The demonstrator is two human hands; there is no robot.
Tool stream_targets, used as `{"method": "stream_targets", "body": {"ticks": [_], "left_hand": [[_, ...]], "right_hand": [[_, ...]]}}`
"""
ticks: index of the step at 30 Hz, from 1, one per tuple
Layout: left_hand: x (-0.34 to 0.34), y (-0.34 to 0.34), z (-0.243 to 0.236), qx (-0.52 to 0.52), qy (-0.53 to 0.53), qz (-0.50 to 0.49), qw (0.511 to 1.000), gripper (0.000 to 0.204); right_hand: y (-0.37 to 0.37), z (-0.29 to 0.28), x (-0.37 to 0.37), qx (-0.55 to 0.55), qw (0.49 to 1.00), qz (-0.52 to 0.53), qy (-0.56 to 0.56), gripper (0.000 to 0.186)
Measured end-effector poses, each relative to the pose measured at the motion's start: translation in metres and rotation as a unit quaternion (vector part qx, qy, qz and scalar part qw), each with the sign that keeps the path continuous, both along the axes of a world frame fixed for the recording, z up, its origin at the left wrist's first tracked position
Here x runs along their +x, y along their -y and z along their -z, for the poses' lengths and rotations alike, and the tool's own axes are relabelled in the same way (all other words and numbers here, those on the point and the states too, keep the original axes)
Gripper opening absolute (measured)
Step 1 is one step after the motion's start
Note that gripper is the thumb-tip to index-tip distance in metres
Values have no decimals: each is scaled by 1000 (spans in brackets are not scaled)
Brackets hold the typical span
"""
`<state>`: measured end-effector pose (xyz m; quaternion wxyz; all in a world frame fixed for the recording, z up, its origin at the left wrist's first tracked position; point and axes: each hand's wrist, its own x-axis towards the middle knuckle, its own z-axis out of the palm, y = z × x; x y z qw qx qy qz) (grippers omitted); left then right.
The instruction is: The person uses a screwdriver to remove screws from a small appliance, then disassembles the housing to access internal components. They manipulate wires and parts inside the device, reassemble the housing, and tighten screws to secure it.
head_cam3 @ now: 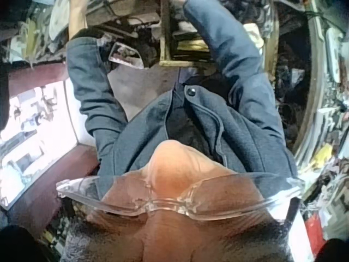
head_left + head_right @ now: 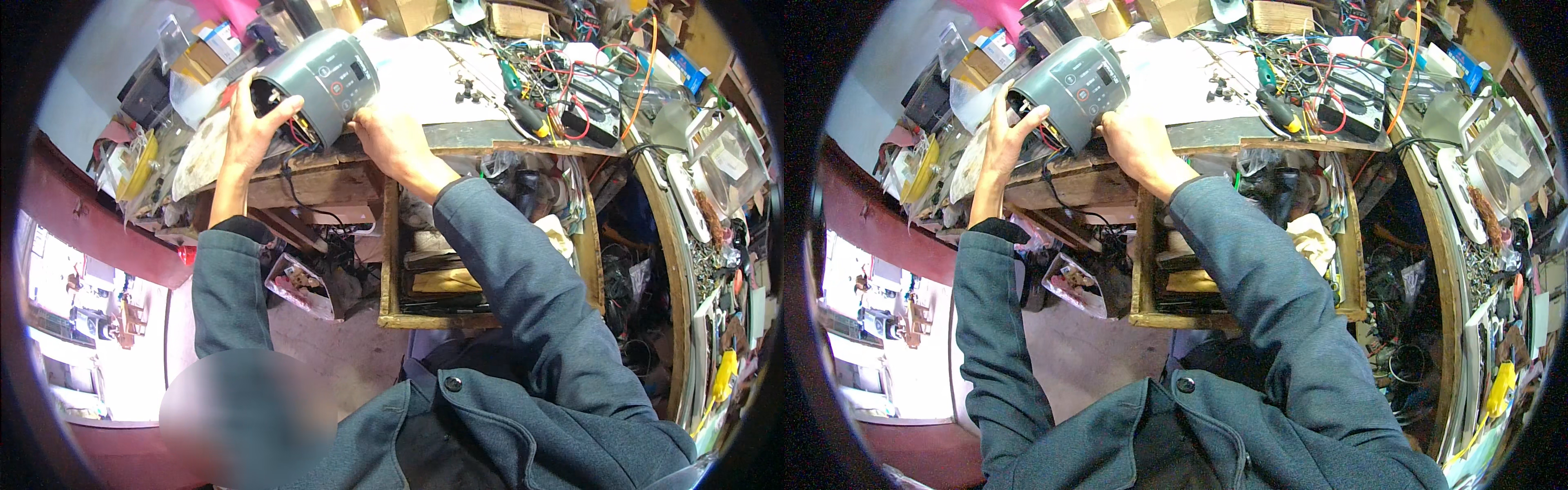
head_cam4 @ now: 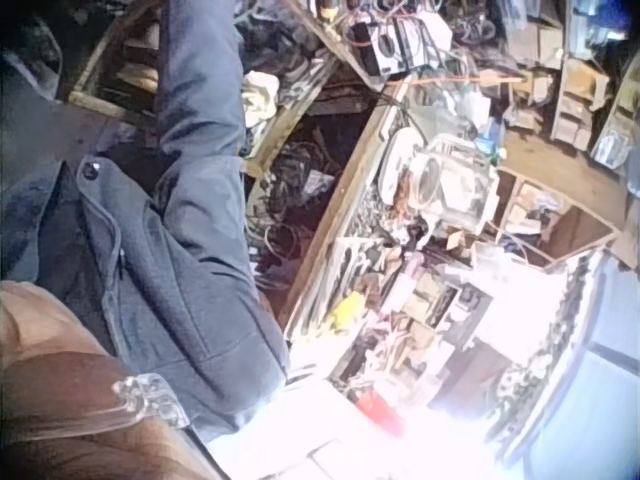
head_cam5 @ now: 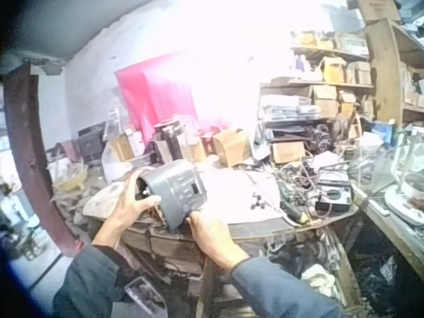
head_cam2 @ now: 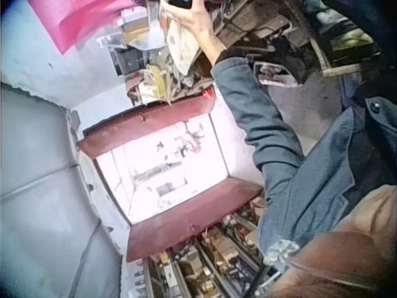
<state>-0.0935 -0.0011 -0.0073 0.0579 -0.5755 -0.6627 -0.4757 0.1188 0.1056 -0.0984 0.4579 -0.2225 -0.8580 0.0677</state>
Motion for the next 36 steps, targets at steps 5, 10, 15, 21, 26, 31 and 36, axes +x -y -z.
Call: {"method": "stream_targets", "body": {"ticks": [5, 10, 15, 21, 26, 31, 36], "left_hand": [[5, -1, -2, 7, -27, 7, 1000, 101], [11, 4, -7, -40, 4, 15, 999, 103], [3, -1, -2, 11, -21, 16, 1000, 95], [-1, -2, 1, 6, -28, 7, 1000, 96], [-3, 0, 2, 3, -19, 24, 1000, 98], [4, 0, -1, 0, -20, 30, 999, 99], [7, 0, 7, 19, -96, 2, 995, 95]], "right_hand": [[-11, 4, 2, 97, 995, -26, -18, 10], [-7, 2, 5, 116, 993, -2, 28, 4], [-7, -1, 5, 131, 991, -2, 33, 4], [-6, -4, 5, 153, 987, -1, 46, 3], [-7, -4, 7, 148, 989, 7, 27, 3], [-13, -1, 5, 25, 999, 40, -18, 10], [-25, -18, 6, -268, 928, -59, -250, 23]]}}
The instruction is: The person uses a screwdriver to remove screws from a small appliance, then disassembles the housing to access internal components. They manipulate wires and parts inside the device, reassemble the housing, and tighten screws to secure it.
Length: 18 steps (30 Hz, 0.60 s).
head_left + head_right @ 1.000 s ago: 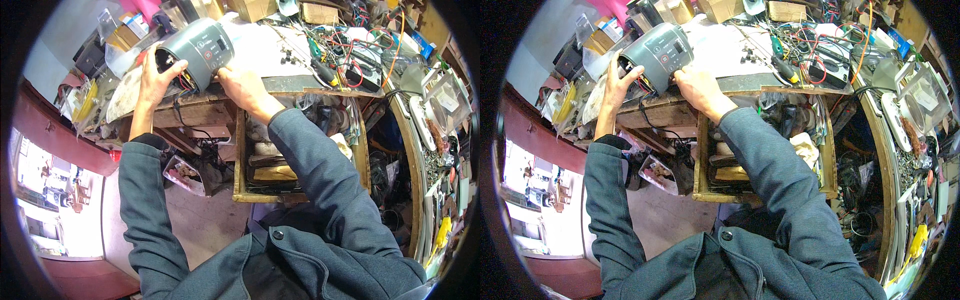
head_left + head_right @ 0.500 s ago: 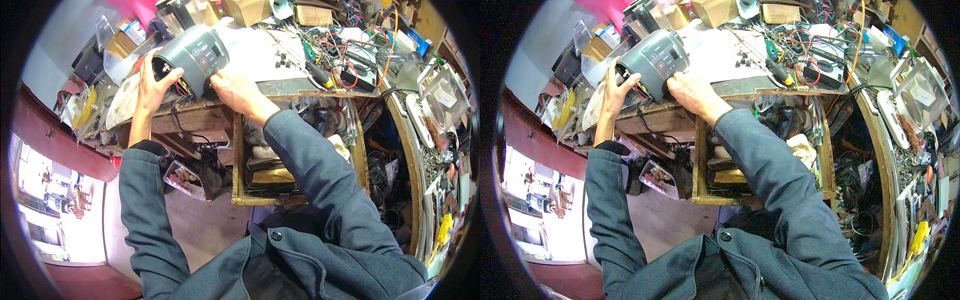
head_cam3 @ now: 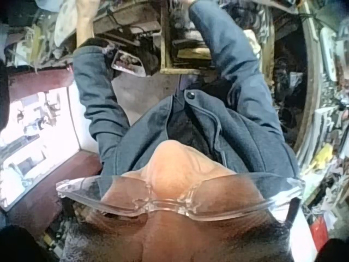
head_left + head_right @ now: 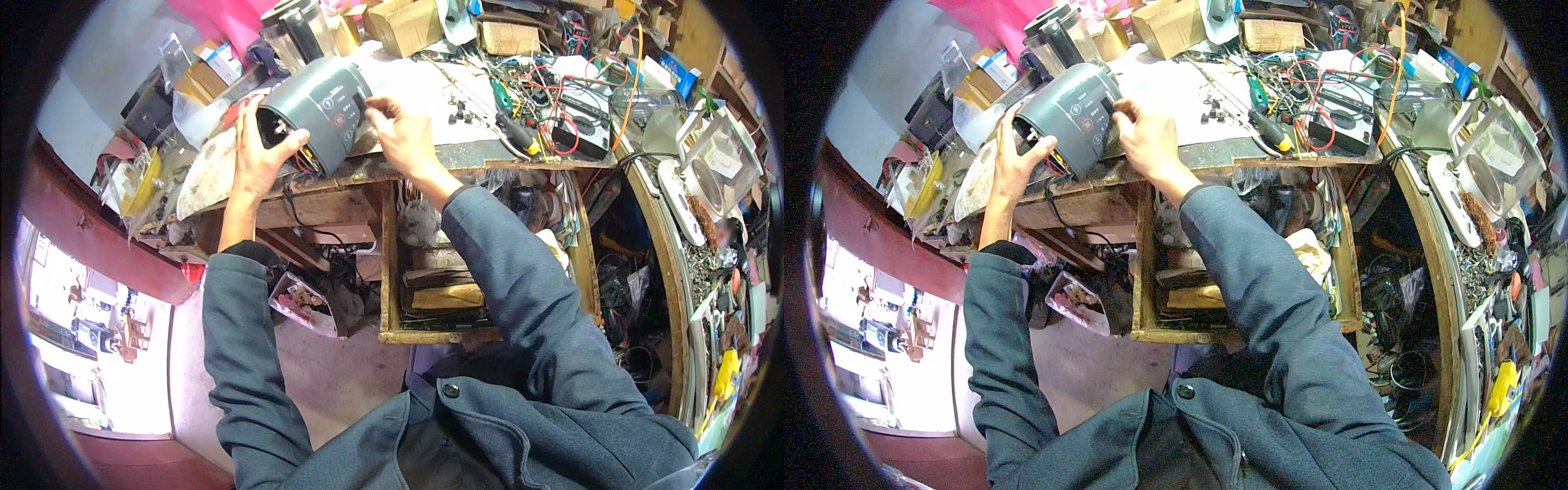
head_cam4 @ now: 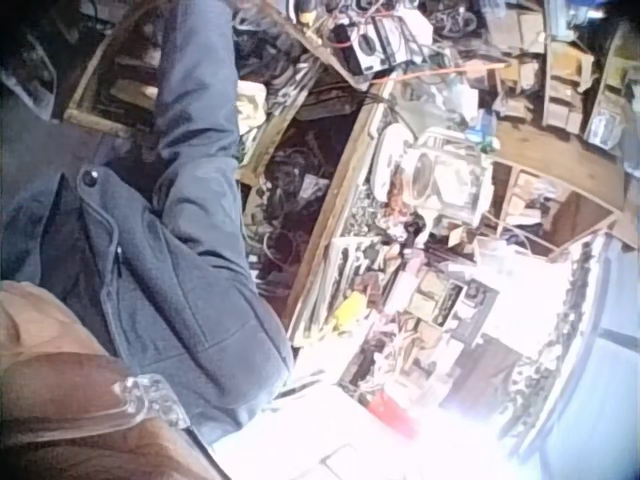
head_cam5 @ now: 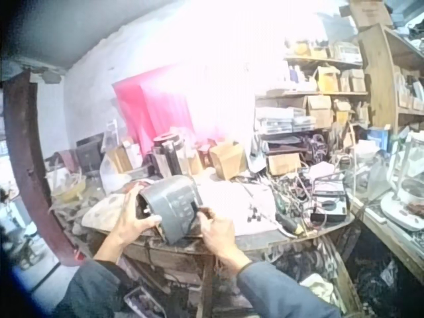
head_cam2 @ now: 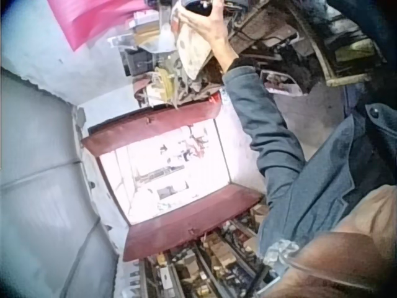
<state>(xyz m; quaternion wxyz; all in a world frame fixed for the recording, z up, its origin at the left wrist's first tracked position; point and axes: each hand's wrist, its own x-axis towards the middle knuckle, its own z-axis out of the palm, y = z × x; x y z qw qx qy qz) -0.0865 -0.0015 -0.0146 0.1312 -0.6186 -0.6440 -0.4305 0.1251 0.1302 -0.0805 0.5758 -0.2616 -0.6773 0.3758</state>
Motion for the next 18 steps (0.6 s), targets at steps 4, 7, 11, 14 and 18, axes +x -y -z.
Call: {"method": "stream_targets", "body": {"ticks": [4, 7, 11, 14, 18], "left_hand": [[10, 6, 1, 14, -42, 2, 999, 103], [14, 6, 1, 20, -51, 0, 998, 107], [21, 8, 0, 12, -50, -16, 999, 109], [24, 8, 3, 10, -46, -28, 999, 109], [23, 11, 4, 18, -58, -24, 998, 109]], "right_hand": [[-19, -34, 2, -1, 999, -25, -22, 23], [-27, -50, 3, -29, 997, -63, 13, 22], [-32, -52, 2, -24, 995, -95, 4, 23], [-36, -46, -4, -42, 993, -112, -24, 24], [-24, -49, -1, -16, 997, -81, -9, 22]]}}
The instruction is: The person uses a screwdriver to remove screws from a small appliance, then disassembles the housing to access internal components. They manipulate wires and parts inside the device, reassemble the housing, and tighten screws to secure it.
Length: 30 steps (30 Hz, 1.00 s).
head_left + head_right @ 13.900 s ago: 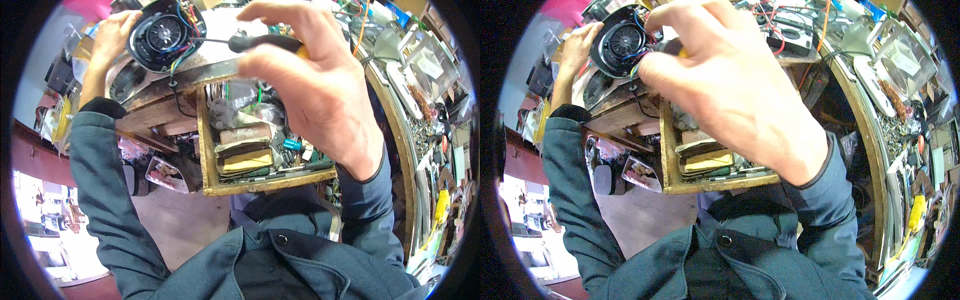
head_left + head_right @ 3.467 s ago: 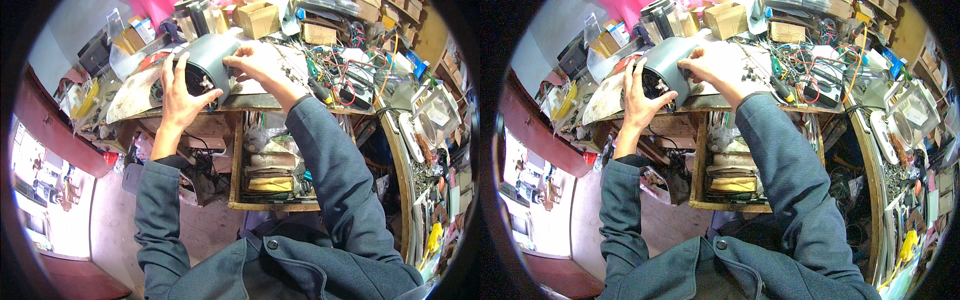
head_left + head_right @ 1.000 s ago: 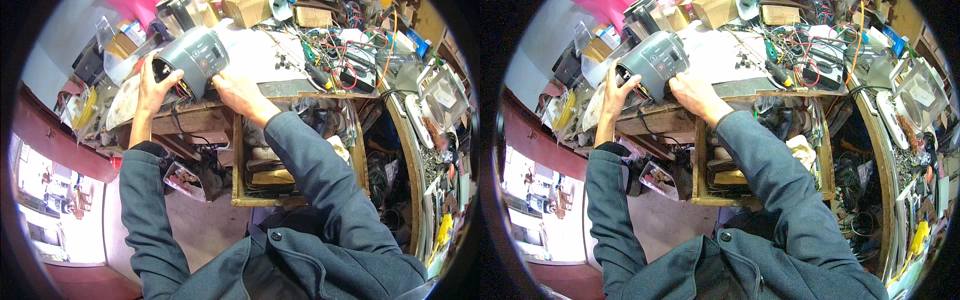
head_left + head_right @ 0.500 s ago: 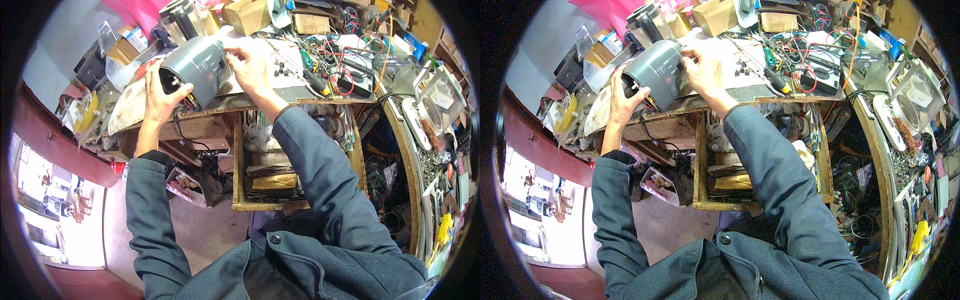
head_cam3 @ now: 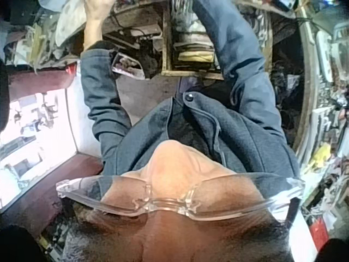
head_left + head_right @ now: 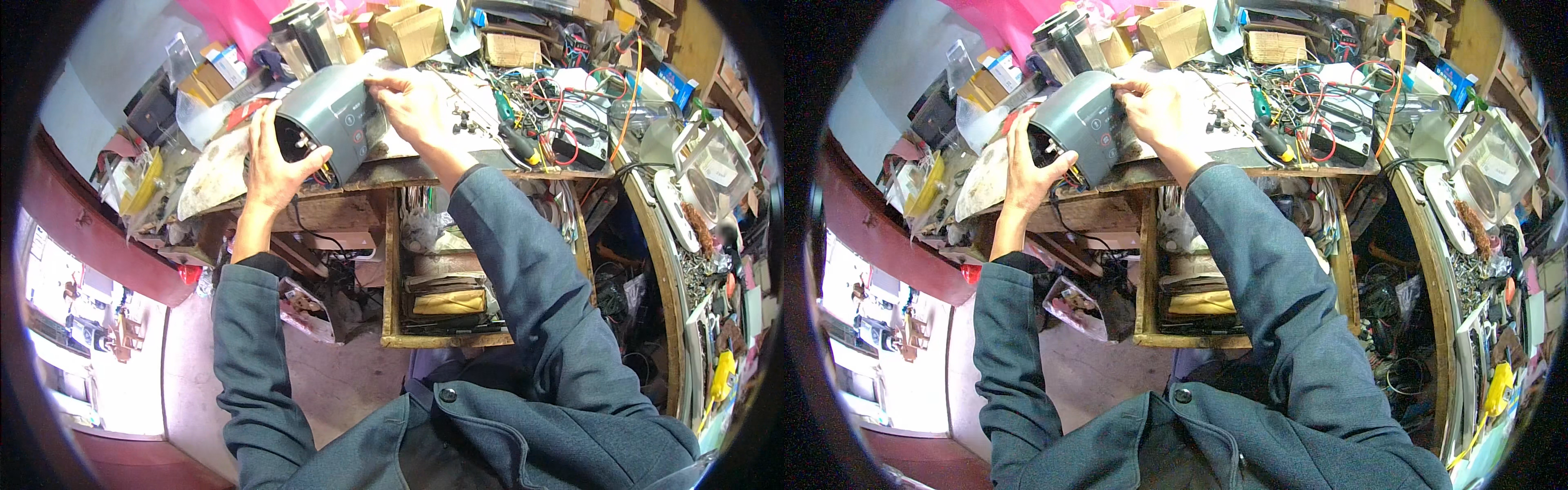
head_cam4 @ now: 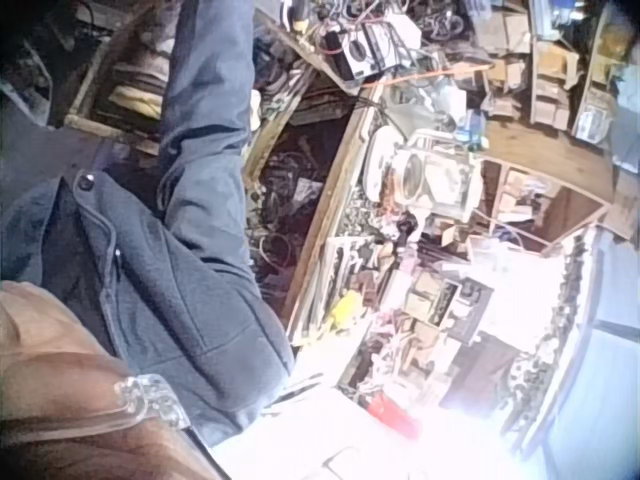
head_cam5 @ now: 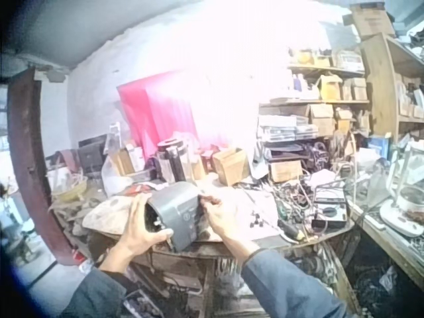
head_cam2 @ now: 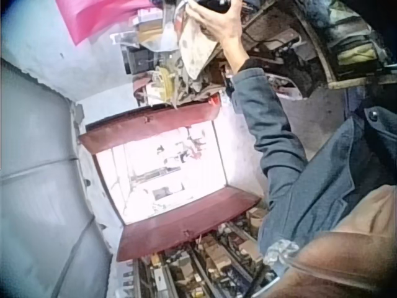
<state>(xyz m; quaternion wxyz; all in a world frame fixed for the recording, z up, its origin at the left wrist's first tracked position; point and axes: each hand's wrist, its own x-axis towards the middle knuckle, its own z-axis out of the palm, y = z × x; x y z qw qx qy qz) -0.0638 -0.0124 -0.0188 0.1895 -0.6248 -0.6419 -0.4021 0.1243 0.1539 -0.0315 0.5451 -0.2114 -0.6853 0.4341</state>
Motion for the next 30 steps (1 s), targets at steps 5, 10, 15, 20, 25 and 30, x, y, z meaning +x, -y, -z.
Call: {"method": "stream_targets", "body": {"ticks": [5, 10, 15, 20, 25, 30], "left_hand": [[3, -3, 1, 0, -1, 4, 1000, 111], [1, 1, 1, -8, -5, -15, 1000, 113], [2, 0, 2, 0, -6, -9, 1000, 112], [5, -1, 1, -1, -19, -12, 1000, 112], [6, 2, 2, 5, -21, -13, 1000, 111], [6, 4, -1, -4, -3, -2, 1000, 111]], "right_hand": [[6, -10, 1, -13, 997, 65, 35, 20], [9, -15, -5, -25, 996, 81, 35, 19], [9, -17, -6, -32, 995, 92, 32, 17], [-1, -12, -7, -12, 995, 93, 33, 18], [7, -22, -1, 12, 989, 110, 99, 20], [29, -35, 13, -11, 982, 138, 132, 23]]}}
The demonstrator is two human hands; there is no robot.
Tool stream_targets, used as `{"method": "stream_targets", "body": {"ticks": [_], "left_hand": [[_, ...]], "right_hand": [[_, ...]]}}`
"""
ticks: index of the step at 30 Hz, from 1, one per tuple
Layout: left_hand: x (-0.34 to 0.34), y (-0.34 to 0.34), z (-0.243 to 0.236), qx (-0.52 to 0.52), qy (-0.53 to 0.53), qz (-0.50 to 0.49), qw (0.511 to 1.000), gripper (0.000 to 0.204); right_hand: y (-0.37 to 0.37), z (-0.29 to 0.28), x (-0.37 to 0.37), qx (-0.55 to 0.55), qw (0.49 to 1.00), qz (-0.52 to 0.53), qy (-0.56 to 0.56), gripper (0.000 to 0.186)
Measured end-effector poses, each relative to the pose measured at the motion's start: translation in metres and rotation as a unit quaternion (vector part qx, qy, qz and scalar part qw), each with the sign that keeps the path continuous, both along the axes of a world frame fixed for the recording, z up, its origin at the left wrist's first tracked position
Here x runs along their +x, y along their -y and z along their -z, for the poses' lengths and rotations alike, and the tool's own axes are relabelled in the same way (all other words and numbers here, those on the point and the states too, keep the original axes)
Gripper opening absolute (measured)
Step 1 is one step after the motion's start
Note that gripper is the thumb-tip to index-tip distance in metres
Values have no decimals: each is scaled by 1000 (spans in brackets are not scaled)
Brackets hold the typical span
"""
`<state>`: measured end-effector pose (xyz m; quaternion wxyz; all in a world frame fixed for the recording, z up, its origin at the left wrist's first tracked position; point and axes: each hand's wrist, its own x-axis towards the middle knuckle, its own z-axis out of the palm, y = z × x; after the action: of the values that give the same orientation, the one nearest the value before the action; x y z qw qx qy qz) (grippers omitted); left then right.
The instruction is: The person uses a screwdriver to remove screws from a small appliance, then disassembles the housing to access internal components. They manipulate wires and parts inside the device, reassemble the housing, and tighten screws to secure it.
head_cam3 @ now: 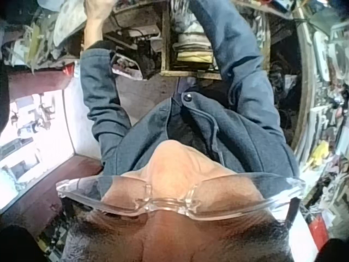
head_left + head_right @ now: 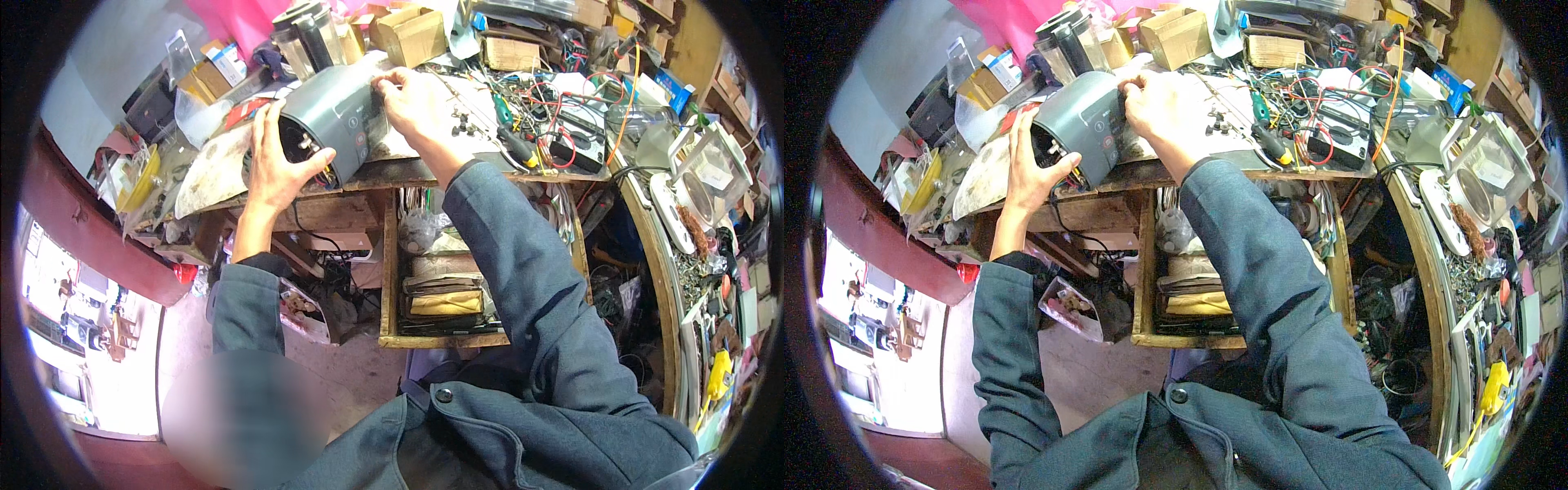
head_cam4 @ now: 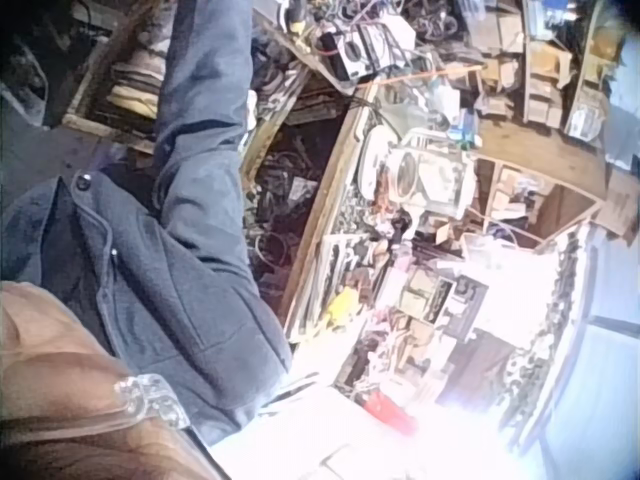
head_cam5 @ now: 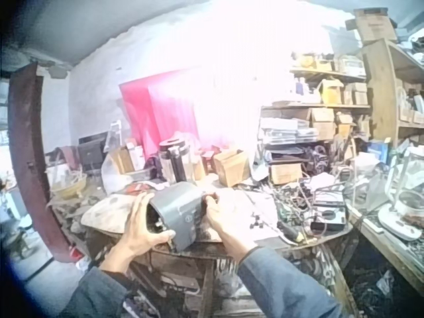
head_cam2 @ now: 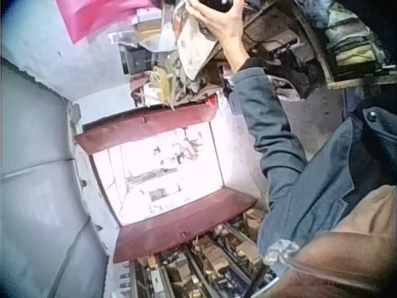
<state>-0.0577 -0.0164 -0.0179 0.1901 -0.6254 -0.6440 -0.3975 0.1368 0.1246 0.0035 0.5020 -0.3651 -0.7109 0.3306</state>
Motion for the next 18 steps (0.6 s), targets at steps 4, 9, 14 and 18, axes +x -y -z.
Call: {"method": "stream_targets", "body": {"ticks": [4, 9, 14, 18], "left_hand": [[4, -1, -2, 3, -9, -5, 1000, 110], [3, -1, 2, 5, -2, -4, 1000, 111], [5, -3, 2, 11, -8, -3, 1000, 110], [3, -1, 1, 11, -12, -1, 1000, 110]], "right_hand": [[-20, 26, -11, 14, 991, -39, -125, 16], [-18, 40, -19, 18, 982, -55, -179, 17], [-5, 41, -23, -7, 974, -28, -223, 19], [-3, 31, -23, -45, 980, -9, -194, 16]]}}
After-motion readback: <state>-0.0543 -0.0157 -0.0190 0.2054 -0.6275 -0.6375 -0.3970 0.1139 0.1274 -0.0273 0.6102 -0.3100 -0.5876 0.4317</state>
